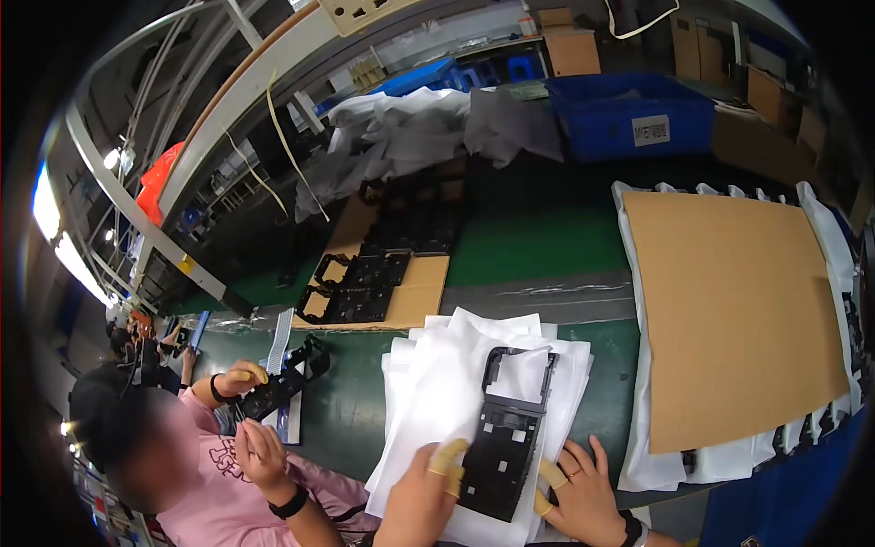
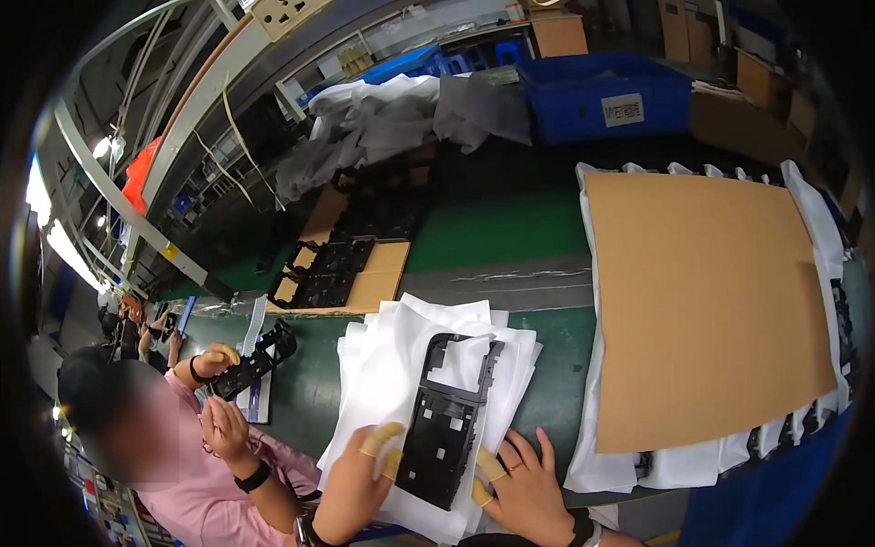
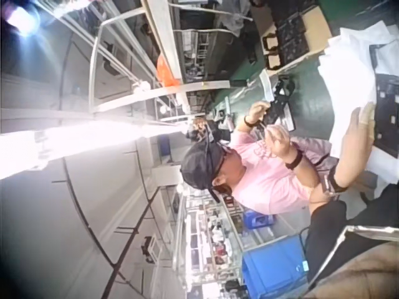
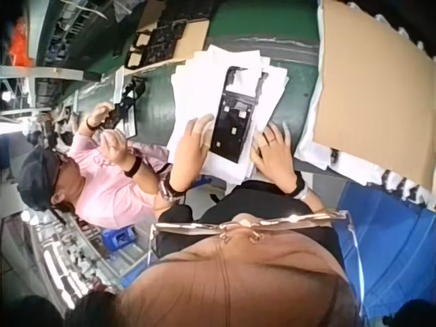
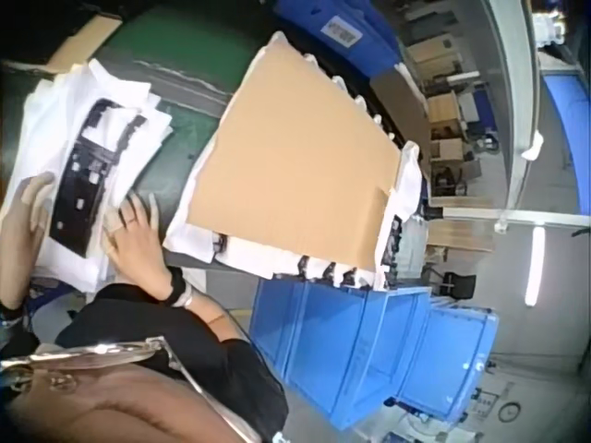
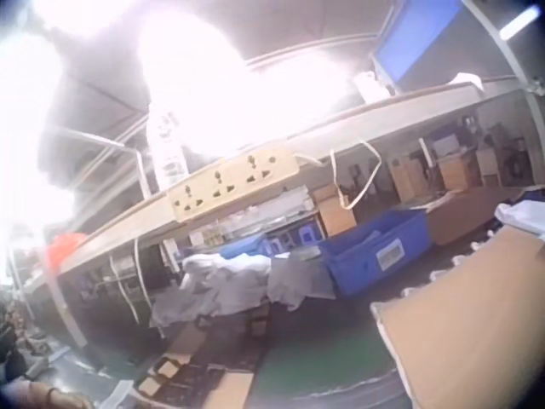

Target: Sorting black plastic molded frames and placing them into individual protective bags on an assembly line.

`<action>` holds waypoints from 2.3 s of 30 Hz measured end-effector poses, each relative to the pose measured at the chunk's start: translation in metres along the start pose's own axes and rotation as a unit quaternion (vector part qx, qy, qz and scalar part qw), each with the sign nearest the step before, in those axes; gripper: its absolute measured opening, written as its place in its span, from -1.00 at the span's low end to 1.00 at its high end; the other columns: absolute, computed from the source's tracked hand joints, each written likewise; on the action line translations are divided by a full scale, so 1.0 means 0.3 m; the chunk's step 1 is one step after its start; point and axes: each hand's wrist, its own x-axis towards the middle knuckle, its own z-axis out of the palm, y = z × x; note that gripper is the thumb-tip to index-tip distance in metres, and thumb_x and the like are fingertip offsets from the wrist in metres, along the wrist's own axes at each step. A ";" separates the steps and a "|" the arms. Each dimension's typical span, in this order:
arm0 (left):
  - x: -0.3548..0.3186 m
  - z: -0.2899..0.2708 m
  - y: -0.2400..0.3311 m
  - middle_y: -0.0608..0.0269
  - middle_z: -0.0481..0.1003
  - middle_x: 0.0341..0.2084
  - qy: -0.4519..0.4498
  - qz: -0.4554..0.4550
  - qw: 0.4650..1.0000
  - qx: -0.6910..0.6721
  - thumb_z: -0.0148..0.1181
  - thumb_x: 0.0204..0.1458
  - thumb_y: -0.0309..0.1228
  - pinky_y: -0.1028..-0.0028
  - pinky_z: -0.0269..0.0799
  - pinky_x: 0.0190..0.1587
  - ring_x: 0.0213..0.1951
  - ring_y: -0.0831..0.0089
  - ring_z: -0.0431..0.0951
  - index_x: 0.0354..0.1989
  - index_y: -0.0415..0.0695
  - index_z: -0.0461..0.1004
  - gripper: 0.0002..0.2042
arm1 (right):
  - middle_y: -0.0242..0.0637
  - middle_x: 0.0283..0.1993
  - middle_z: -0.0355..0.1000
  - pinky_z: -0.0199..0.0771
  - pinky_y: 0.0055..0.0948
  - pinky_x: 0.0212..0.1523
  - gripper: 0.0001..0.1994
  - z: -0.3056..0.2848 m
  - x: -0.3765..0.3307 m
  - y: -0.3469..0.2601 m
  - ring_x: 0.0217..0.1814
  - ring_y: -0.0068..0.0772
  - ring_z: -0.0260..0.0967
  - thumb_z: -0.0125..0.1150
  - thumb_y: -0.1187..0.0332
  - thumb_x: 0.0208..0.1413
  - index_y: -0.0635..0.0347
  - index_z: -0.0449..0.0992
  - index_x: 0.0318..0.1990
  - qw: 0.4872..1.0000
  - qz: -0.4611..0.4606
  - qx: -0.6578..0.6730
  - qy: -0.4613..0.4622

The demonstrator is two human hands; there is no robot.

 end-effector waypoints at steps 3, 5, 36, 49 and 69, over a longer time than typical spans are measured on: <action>-0.001 -0.013 -0.004 -0.14 0.27 -0.08 0.188 -0.043 0.978 0.085 0.05 0.00 -0.54 0.24 0.33 -0.11 -0.13 -0.10 0.38 0.08 -0.21 0.26 -0.60 | -0.03 -0.02 0.30 -0.13 0.10 0.27 -0.51 0.005 0.005 -0.002 0.15 0.02 0.15 0.13 0.22 -0.02 0.16 0.26 0.09 0.998 0.006 0.036 0.053; 0.000 -0.017 -0.026 -0.16 0.26 -0.09 0.250 -0.035 0.954 0.162 0.06 0.00 -0.54 0.24 0.33 -0.11 -0.14 -0.07 0.39 0.07 -0.24 0.26 -0.60 | -0.01 -0.02 0.31 -0.13 0.11 0.26 -0.44 -0.020 0.021 -0.024 0.13 0.06 0.16 0.15 0.21 -0.02 0.14 0.18 0.16 0.998 0.026 0.057 0.032; -0.121 0.123 -0.088 0.14 0.43 -0.19 0.160 0.055 0.914 -0.369 0.14 0.06 -0.41 0.52 0.37 -0.19 -0.25 0.48 0.47 0.05 -0.26 0.15 -0.58 | -0.25 -0.03 0.30 -0.20 0.10 0.26 -0.63 -0.039 0.046 -0.025 0.11 -0.18 0.18 0.18 0.14 -0.03 -0.08 0.46 -0.02 0.996 0.066 0.045 -0.038; 0.011 -0.174 -0.036 0.17 0.32 0.00 -0.155 -0.002 0.593 -0.790 -0.16 0.23 -0.17 0.36 0.49 -0.22 -0.11 0.41 0.46 0.22 -0.15 0.03 -0.53 | -0.20 -0.01 0.28 -0.24 0.07 0.30 -0.63 -0.040 0.046 -0.041 0.13 -0.12 0.14 0.13 0.18 -0.03 -0.13 0.47 0.01 0.997 0.061 0.010 -0.048; 0.013 -0.145 0.012 0.16 0.41 -0.21 -0.001 -0.058 0.820 -0.570 0.11 0.11 -0.36 0.45 0.43 -0.37 -0.33 0.44 0.48 0.14 -0.13 0.08 -0.53 | -0.14 -0.01 0.27 -0.23 0.11 0.29 -0.62 -0.050 0.048 -0.055 0.13 -0.06 0.13 0.13 0.20 -0.06 0.03 0.48 -0.04 0.996 0.064 0.027 -0.051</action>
